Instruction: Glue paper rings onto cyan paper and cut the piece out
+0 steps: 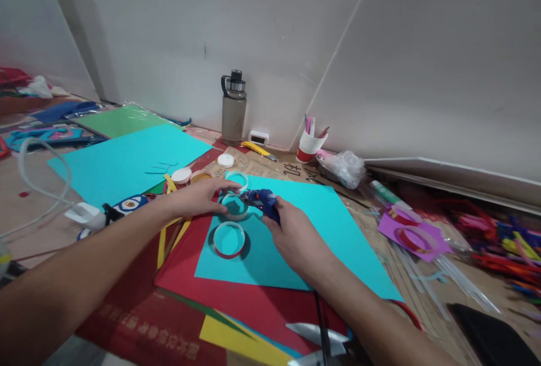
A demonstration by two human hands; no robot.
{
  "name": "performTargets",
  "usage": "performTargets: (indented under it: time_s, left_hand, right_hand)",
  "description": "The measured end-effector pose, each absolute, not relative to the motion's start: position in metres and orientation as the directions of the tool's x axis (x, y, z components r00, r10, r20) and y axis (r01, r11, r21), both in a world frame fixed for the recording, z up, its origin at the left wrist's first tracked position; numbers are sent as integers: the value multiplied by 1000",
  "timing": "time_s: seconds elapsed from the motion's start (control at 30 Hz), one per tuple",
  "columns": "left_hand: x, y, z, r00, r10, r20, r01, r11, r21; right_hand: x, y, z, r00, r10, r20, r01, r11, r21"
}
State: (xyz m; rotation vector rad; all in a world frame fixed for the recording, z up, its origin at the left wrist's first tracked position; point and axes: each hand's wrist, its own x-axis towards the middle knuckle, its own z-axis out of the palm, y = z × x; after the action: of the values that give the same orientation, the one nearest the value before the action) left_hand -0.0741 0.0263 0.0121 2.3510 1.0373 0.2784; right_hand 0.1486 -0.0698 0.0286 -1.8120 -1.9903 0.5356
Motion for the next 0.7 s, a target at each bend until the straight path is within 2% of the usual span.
performTargets:
  time_s: [0.33,0.7]
  left_hand:
    - [-74,29,11,692,721,-23,602,-560,569]
    - [-74,28,11,681,731,-35,608,-539,583]
  right_hand:
    - [144,-63,19,-80,996,51,907,94,-411]
    - [140,-58,13,-138,988,69,925,154,-346]
